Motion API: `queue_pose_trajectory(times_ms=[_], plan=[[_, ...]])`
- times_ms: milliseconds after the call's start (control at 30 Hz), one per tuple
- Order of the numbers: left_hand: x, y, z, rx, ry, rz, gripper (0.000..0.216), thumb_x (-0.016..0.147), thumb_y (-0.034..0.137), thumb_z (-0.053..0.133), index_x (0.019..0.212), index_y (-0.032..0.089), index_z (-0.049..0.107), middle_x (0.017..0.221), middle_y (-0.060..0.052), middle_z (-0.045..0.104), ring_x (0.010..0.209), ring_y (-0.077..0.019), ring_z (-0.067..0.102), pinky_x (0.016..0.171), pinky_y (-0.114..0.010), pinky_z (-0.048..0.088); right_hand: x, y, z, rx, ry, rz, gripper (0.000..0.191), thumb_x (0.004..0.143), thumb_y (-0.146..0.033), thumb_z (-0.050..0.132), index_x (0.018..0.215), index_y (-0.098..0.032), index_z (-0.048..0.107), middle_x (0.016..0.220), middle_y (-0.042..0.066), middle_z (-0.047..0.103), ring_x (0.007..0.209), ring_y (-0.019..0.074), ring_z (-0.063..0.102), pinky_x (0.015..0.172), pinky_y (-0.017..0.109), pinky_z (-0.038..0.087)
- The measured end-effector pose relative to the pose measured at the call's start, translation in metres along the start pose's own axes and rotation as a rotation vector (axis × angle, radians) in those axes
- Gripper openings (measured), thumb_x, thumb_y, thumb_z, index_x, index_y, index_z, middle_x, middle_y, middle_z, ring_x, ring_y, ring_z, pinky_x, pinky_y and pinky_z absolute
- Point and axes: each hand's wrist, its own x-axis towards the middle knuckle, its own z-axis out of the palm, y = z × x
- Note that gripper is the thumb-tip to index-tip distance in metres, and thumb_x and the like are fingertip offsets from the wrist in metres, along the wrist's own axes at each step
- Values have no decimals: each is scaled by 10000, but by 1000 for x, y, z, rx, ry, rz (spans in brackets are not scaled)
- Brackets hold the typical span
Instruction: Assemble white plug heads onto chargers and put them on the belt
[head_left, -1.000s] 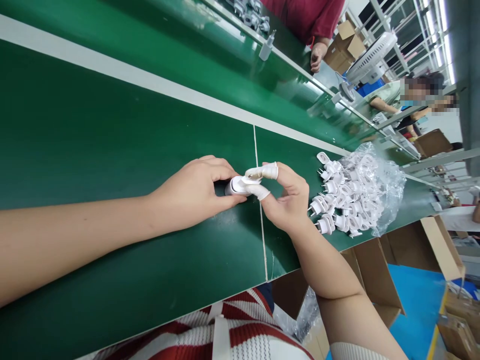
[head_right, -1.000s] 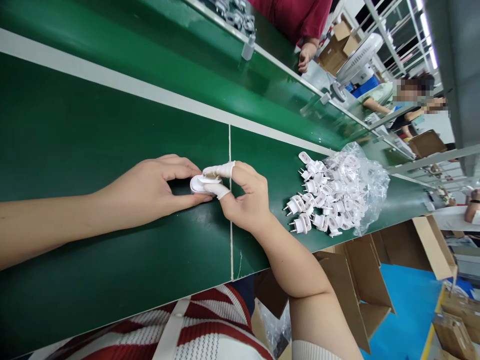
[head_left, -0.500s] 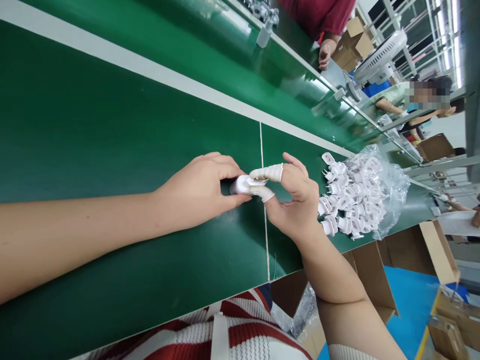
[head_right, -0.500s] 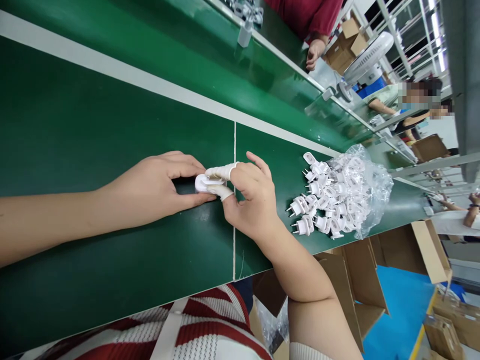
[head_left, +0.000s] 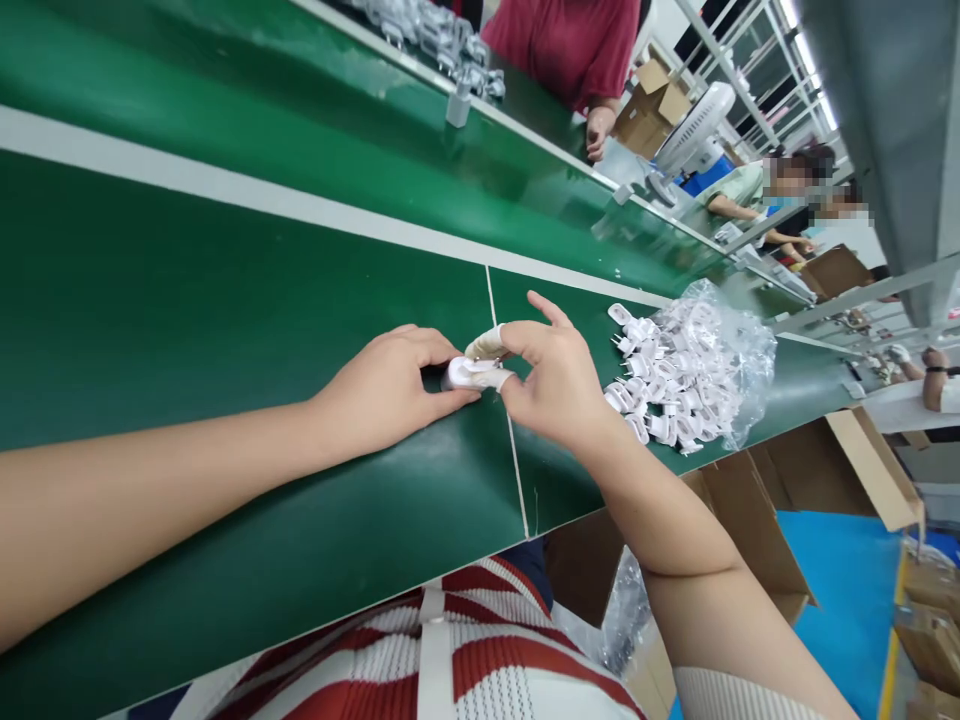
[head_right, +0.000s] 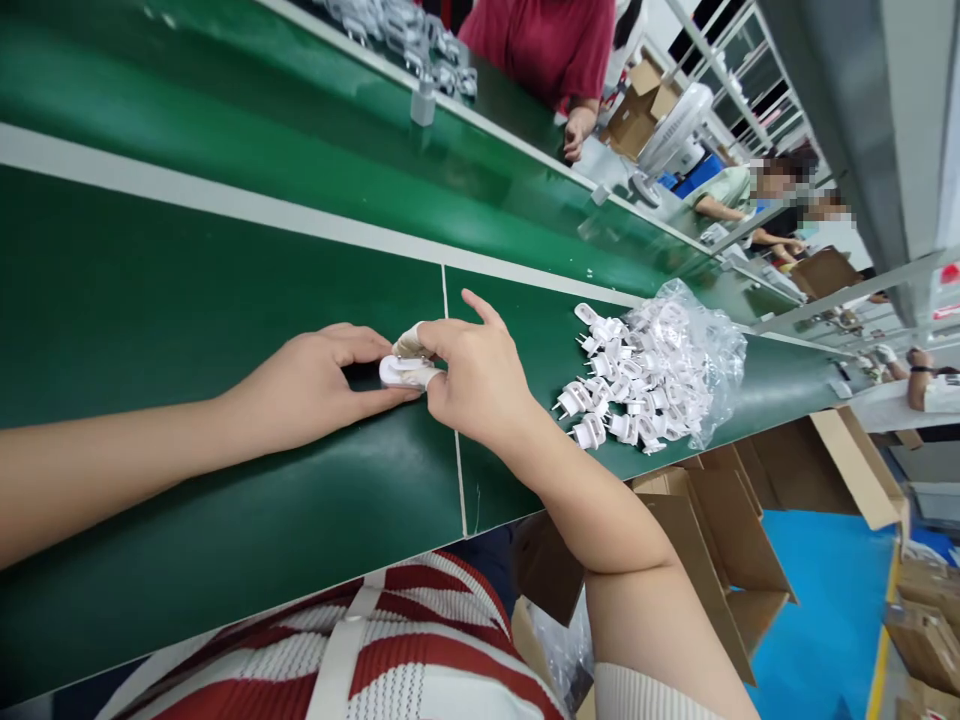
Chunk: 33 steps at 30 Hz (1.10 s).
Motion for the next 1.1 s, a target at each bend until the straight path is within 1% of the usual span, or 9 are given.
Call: queue_pose_trajectory(times_ms=[100, 233, 333, 467, 533, 667, 833, 933, 1100], plan=[[0, 0, 1, -7, -7, 23, 330, 854, 553, 728, 950, 248, 810, 997, -61, 791, 1023, -317, 674, 910, -449, 510, -1, 2, -1, -11, -10, 12, 305, 722, -27, 593, 905, -253, 684, 920, -48, 796, 876, 192, 762, 1339, 568, 224], [0, 4, 2, -50, -24, 30, 242, 831, 454, 740, 908, 230, 789, 987, -73, 787, 991, -309, 667, 928, -461, 501, -9, 1, 3, -7, -16, 42, 250, 772, -105, 702, 974, -252, 712, 906, -31, 741, 932, 202, 741, 1340, 620, 149], [1, 4, 3, -15, -20, 49, 197, 835, 407, 731, 884, 221, 771, 944, -78, 775, 952, -300, 670, 877, -448, 515, -8, 1, 9, -26, -11, 46, 243, 764, -89, 718, 940, -254, 752, 820, -38, 629, 903, 193, 702, 1319, 615, 213], [2, 4, 3, 18, -28, 44, 221, 868, 452, 739, 845, 233, 752, 889, -61, 761, 924, -289, 673, 810, -417, 518, 1, 4, 10, 4, -20, 71, 297, 716, 17, 652, 820, -243, 752, 727, -66, 521, 775, 151, 641, 1311, 594, 238], [2, 5, 3, 16, -38, 37, 224, 861, 460, 758, 845, 236, 751, 905, -54, 766, 933, -287, 677, 821, -414, 520, 6, 6, 6, 31, -67, 63, 299, 685, 37, 650, 786, -227, 749, 705, -73, 499, 732, 141, 614, 1295, 575, 278], [2, 9, 2, 23, -43, 21, 223, 853, 462, 768, 837, 240, 749, 906, -52, 769, 926, -295, 685, 812, -422, 526, 13, 6, 0, 86, -142, 32, 354, 625, 44, 674, 815, -235, 780, 690, -73, 521, 696, 144, 600, 1176, 485, 442], [1, 8, 3, 24, -32, 29, 213, 859, 455, 742, 818, 245, 733, 909, -56, 770, 938, -301, 691, 826, -424, 538, 5, 0, 4, -29, -49, 67, 298, 639, 33, 626, 755, -223, 722, 717, -52, 546, 741, 160, 615, 1247, 558, 315], [1, 6, 5, 34, -15, 31, 211, 862, 449, 728, 831, 241, 727, 917, -62, 764, 952, -304, 681, 836, -428, 525, 2, -1, 8, -4, -22, 95, 239, 659, 4, 651, 736, -217, 701, 732, -51, 538, 774, 164, 626, 1267, 572, 274], [0, 4, 6, 38, -6, 41, 216, 843, 451, 733, 834, 236, 712, 928, -67, 759, 972, -299, 671, 865, -430, 520, -2, 10, 18, 120, -3, 152, 280, 720, -56, 761, 916, -255, 793, 801, -60, 585, 872, 159, 669, 1289, 578, 254]])
